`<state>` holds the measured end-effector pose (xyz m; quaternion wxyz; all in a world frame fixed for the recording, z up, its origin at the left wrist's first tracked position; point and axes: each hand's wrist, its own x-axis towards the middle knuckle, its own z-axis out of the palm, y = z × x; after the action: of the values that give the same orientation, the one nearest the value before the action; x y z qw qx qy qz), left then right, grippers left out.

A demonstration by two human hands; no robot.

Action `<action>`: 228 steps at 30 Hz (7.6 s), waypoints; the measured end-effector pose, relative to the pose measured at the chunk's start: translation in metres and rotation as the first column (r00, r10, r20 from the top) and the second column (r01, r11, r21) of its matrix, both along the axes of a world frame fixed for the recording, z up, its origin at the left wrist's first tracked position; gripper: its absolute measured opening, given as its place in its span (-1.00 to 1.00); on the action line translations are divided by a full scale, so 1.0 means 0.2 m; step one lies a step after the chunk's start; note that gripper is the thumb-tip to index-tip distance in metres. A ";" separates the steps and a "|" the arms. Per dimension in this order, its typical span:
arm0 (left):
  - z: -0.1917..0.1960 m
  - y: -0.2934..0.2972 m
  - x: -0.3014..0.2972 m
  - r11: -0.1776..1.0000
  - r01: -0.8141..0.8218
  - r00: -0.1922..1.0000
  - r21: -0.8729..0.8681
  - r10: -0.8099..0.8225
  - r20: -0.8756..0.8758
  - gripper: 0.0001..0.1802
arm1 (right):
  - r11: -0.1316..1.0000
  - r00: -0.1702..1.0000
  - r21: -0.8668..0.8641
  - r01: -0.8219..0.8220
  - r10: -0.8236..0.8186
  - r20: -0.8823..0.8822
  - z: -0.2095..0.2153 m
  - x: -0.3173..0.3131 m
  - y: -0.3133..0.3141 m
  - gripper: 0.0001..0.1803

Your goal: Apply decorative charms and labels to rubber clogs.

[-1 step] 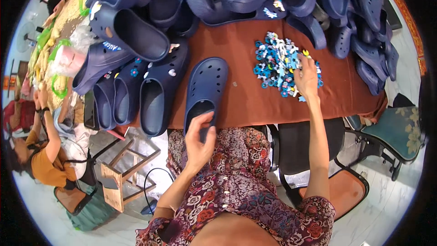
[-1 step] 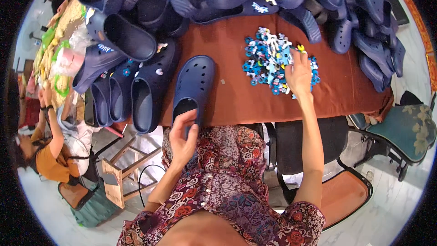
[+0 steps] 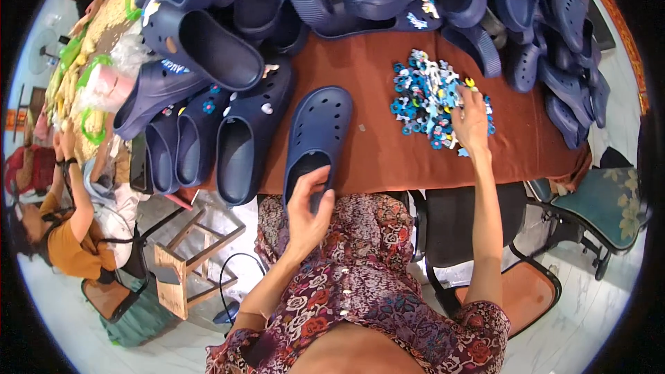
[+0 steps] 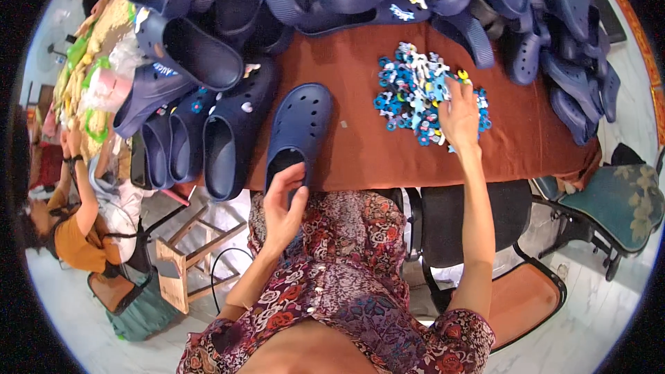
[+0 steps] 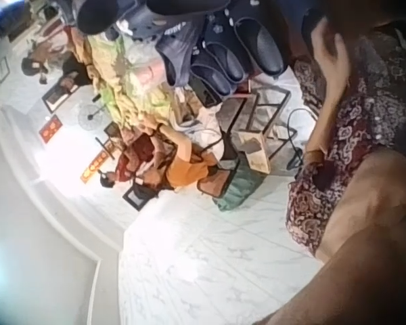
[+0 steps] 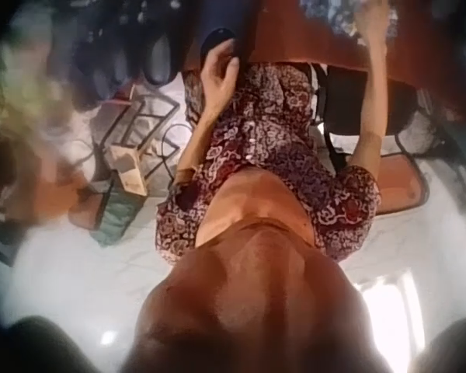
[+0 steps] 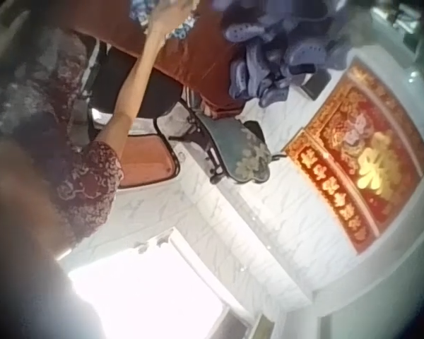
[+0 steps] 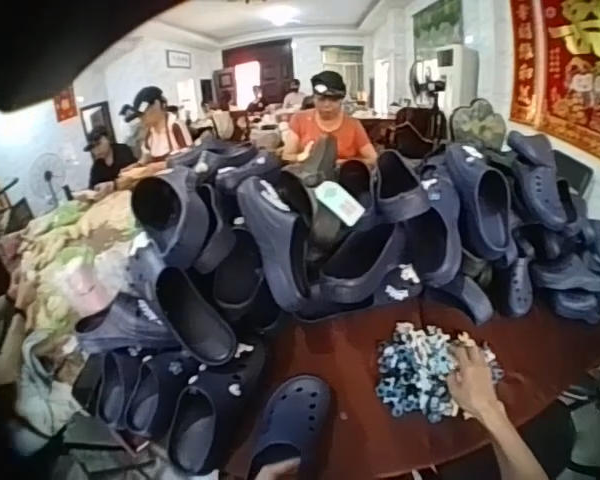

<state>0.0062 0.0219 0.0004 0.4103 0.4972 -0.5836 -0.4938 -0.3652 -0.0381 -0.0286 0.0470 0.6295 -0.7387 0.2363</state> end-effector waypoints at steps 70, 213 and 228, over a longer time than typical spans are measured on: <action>-0.12 -0.20 -0.08 0.799 0.250 0.405 0.547 0.427 -0.808 -0.42 | 0.728 0.616 -0.370 -0.577 0.686 0.388 0.19 0.72 0.07 -0.72; -0.15 -0.08 0.02 0.734 0.246 0.528 0.633 0.446 -0.723 -0.36 | 0.903 0.719 -0.028 -0.430 0.360 0.595 0.15 0.89 0.05 -0.60; -0.15 -0.09 0.00 0.706 0.202 0.551 0.679 0.491 -0.675 -0.36 | 0.902 0.757 -0.081 -0.424 0.402 0.515 0.11 0.91 0.05 -0.62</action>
<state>0.0059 0.0049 -0.0291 0.4582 0.3728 -0.0460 -0.8056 -0.1838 -0.0288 -0.0075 -0.2203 0.6896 -0.5710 0.3871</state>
